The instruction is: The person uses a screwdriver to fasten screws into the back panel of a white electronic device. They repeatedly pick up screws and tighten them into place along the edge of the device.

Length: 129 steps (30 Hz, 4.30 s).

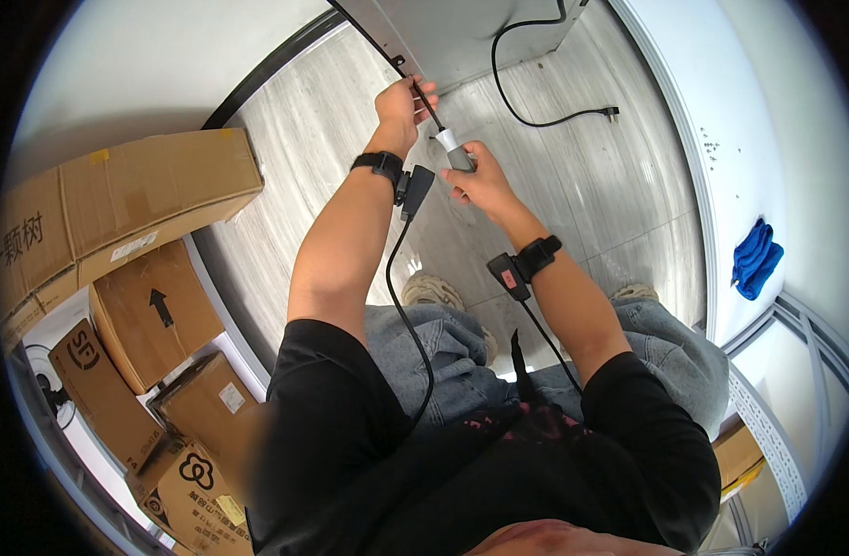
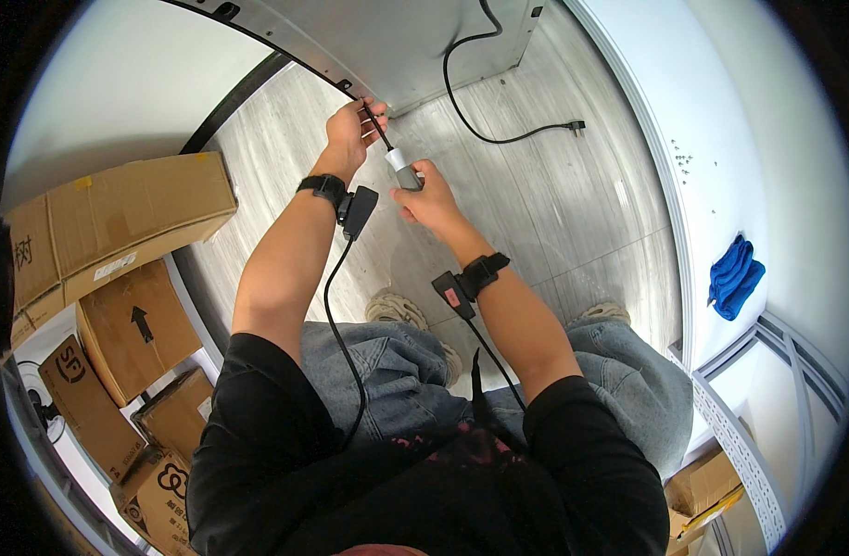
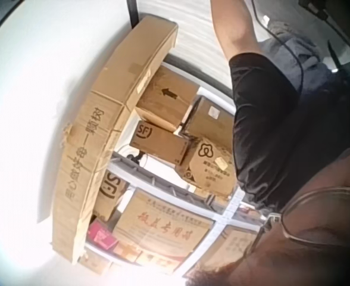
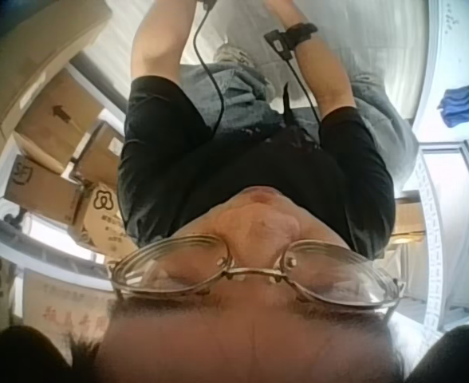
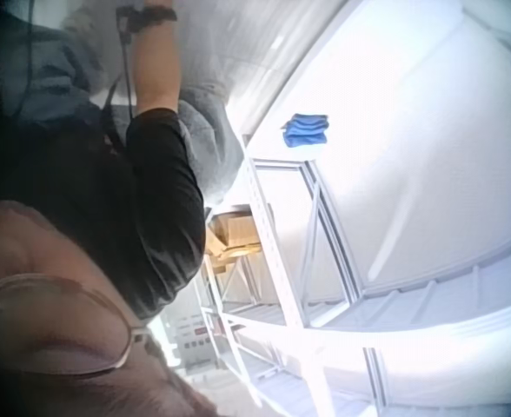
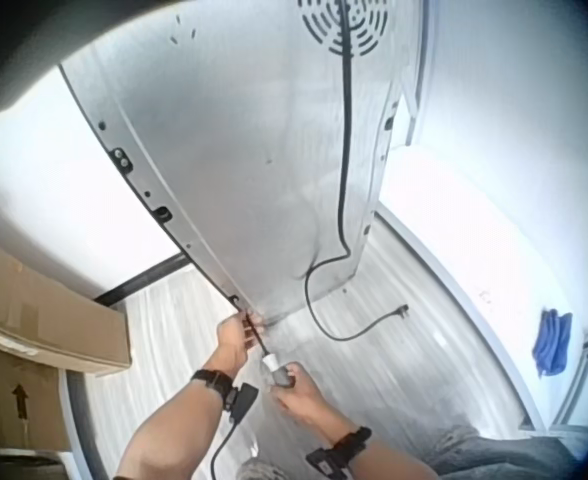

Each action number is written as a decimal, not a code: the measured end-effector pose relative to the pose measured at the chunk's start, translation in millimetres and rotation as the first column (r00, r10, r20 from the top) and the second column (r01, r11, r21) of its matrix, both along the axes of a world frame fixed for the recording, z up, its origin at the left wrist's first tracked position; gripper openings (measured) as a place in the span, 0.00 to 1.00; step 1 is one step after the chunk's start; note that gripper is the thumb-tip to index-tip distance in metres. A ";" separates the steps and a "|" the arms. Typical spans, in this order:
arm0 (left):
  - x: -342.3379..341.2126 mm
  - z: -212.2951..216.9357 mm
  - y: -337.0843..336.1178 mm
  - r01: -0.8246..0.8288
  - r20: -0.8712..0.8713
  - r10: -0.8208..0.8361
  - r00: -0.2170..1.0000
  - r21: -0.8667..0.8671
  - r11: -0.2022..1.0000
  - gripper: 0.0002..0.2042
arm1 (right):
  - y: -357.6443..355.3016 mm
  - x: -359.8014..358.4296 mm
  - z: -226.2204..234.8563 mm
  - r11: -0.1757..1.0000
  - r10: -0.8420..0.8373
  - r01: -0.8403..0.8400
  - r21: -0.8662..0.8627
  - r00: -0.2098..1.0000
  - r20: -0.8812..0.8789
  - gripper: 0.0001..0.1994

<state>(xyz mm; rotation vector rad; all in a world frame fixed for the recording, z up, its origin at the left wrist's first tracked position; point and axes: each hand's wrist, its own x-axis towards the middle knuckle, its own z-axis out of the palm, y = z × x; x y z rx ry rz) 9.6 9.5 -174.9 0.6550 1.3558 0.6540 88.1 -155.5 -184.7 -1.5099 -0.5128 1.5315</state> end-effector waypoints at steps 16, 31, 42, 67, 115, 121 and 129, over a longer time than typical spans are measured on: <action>43.0 18.5 -31.4 0.278 0.059 -0.283 0.957 0.081 0.957 0.10 | -49.9 89.7 -3.3 0.998 -0.057 0.058 -0.001 0.980 -0.190 0.14; 254.6 30.0 -94.2 0.286 0.001 -0.298 0.954 0.286 0.915 0.04 | -109.0 236.3 -20.5 0.930 -0.321 0.346 0.123 0.928 -0.187 0.16; 395.3 -21.6 -177.7 0.646 -0.160 -0.650 0.743 0.426 0.633 0.07 | -233.8 282.5 -45.1 0.639 -0.763 0.768 0.045 0.640 -0.093 0.15; 386.6 -62.9 -168.5 0.604 -0.380 -0.551 0.743 0.736 0.307 0.06 | -219.3 253.3 -52.0 0.620 -0.784 0.783 0.035 0.621 -0.014 0.13; 262.3 -110.8 4.8 0.338 0.101 -0.328 0.939 -0.102 0.936 0.08 | -23.2 237.3 -90.4 0.783 -0.621 0.552 -0.288 0.723 -0.304 0.18; 266.6 -106.0 1.5 0.304 0.085 -0.296 0.951 -0.107 0.947 0.08 | -23.3 236.7 -91.5 0.782 -0.623 0.553 -0.288 0.711 -0.326 0.17; 266.1 -111.4 5.1 0.295 0.075 -0.288 0.955 -0.101 0.950 0.08 | -23.9 240.0 -89.8 0.799 -0.602 0.536 -0.274 0.727 -0.332 0.17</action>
